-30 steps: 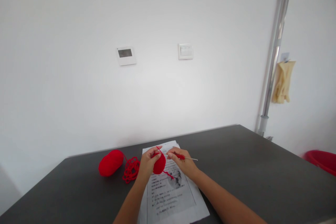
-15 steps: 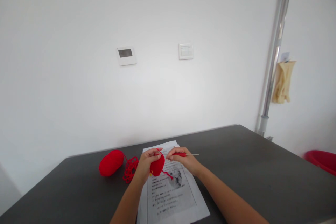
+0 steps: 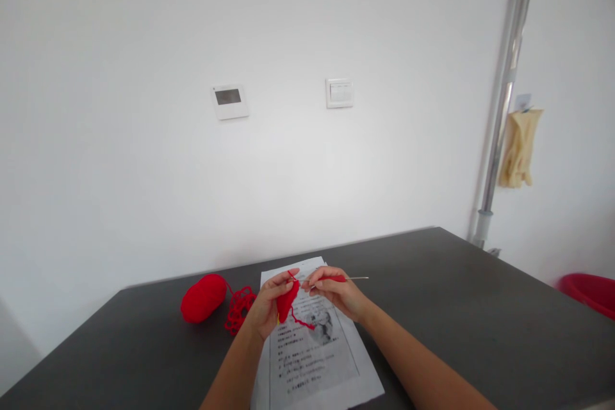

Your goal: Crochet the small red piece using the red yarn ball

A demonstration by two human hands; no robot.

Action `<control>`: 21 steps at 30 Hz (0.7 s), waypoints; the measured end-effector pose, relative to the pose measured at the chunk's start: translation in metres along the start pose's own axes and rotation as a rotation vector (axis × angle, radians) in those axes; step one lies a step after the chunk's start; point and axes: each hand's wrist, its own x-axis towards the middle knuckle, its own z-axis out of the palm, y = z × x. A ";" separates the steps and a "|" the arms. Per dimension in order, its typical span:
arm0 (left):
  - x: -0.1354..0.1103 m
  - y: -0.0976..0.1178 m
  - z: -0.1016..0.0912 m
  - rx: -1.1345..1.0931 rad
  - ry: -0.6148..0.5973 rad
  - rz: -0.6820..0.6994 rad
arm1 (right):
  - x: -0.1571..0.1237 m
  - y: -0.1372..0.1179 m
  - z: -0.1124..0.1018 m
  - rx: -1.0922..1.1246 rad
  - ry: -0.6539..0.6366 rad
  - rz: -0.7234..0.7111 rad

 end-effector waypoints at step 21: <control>0.000 -0.003 0.006 0.037 -0.033 0.071 | -0.001 0.003 0.004 -0.195 0.044 -0.070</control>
